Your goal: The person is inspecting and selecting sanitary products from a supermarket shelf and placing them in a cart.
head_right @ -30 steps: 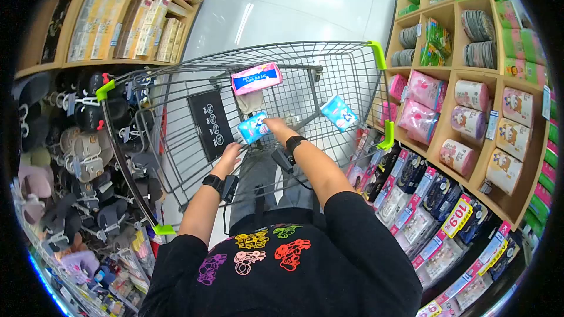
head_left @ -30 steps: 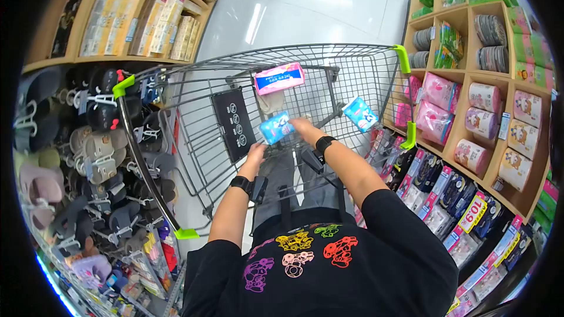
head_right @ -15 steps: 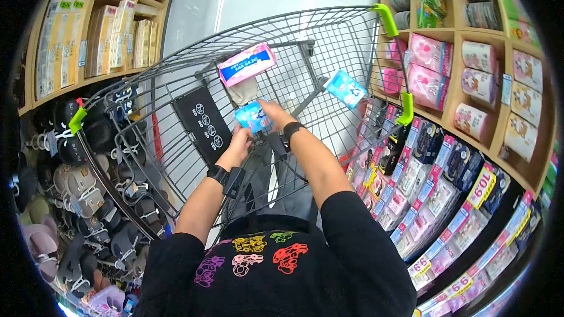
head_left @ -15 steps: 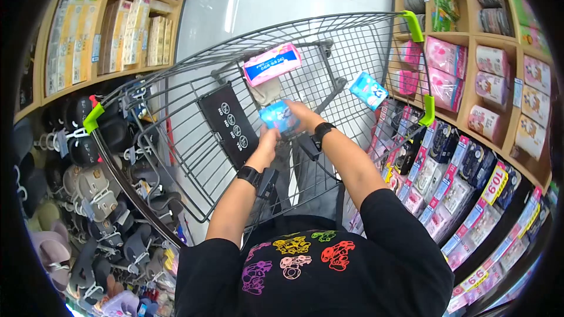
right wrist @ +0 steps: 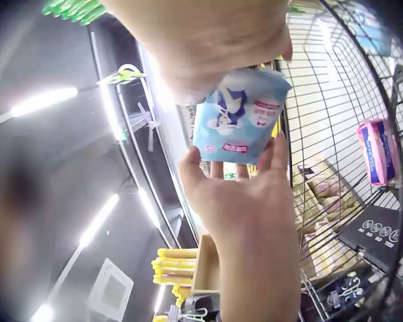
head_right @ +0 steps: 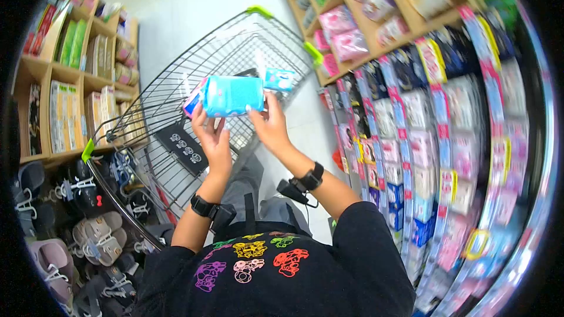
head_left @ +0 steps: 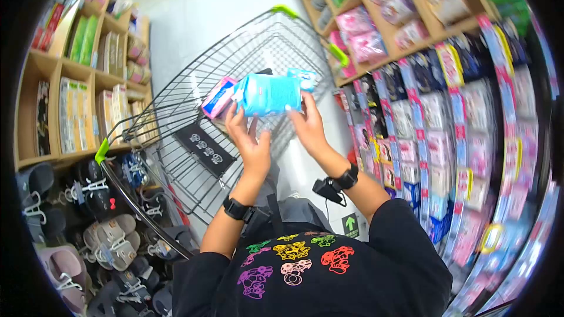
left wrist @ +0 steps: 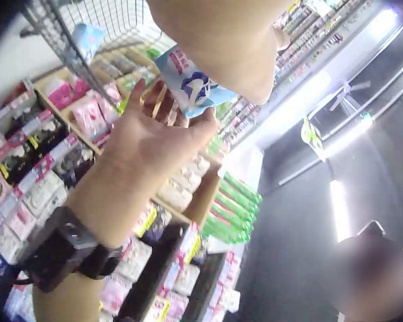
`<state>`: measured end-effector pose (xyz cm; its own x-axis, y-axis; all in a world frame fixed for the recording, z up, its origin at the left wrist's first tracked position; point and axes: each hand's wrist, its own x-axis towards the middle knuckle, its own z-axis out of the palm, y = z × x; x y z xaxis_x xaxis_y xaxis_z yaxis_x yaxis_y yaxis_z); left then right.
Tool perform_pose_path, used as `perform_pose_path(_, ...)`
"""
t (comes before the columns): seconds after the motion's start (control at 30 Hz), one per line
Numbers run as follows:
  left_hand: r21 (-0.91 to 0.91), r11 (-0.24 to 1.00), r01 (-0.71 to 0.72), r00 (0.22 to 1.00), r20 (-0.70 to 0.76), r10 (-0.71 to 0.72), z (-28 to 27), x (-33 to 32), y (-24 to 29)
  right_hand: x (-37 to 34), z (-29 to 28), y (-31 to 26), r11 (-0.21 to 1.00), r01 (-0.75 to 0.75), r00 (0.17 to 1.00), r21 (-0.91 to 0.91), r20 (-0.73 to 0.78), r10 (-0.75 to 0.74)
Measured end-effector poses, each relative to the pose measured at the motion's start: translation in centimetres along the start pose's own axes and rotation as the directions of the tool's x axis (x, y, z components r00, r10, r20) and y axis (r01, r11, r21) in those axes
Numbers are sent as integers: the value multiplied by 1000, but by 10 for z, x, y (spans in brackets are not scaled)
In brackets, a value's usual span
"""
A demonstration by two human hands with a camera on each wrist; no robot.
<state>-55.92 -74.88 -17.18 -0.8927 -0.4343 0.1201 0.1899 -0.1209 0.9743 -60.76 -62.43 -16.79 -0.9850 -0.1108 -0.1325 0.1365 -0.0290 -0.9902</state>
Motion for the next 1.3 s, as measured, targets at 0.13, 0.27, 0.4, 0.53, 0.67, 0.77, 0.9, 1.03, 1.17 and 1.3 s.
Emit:
perform_pose_path(0.13, -312, 942, 120, 987, 138, -80, 41, -87, 46, -140, -65, -43, 811, 326, 907, -486, -80, -413)
perform_pose_path(0.27, -426, 873, 238, 919, 390, -60, 88, -184, 92, -272, -118, -68, 754, 302, 845, -584, -203, -495)
perform_pose_path(0.4, -449, 802, 394, 771, 636, -23, 129, -281, 108, -388, -168, -49, 903, 381, 770, -200, -472, -430)
perform_pose_path(0.53, -375, 895, 242, 504, 837, 214, 143, -352, 110, -456, -183, -62, 746, 643, 503, 174, -830, -240)
perform_pose_path(0.67, -344, 939, 10, 237, 913, 331, 135, -378, 120, -493, -198, -78, 666, 740, 340, 92, -906, -253)
perform_pose_path(0.77, -218, 968, 125, 174, 965, 195, 130, -382, 111, -512, -198, -83, 750, 594, 205, -290, -847, -490)
perform_pose_path(0.9, 131, 925, 356, -12, 991, -135, 133, -380, 120, -526, -202, -71, 568, 422, 156, -707, -560, -814)
perform_pose_path(1.03, 229, 658, 718, -144, 973, -182, 149, -394, 148, -548, -211, -68, 434, 307, 179, -847, -396, -901)
perform_pose_path(1.17, 145, 717, 682, -28, 985, -172, 170, -424, 179, -575, -220, -64, 497, 172, 209, -851, -462, -862)
perform_pose_path(1.3, 175, 737, 652, -65, 982, -176, 185, -442, 180, -600, -227, -53, 662, 299, 289, -687, -596, -749)
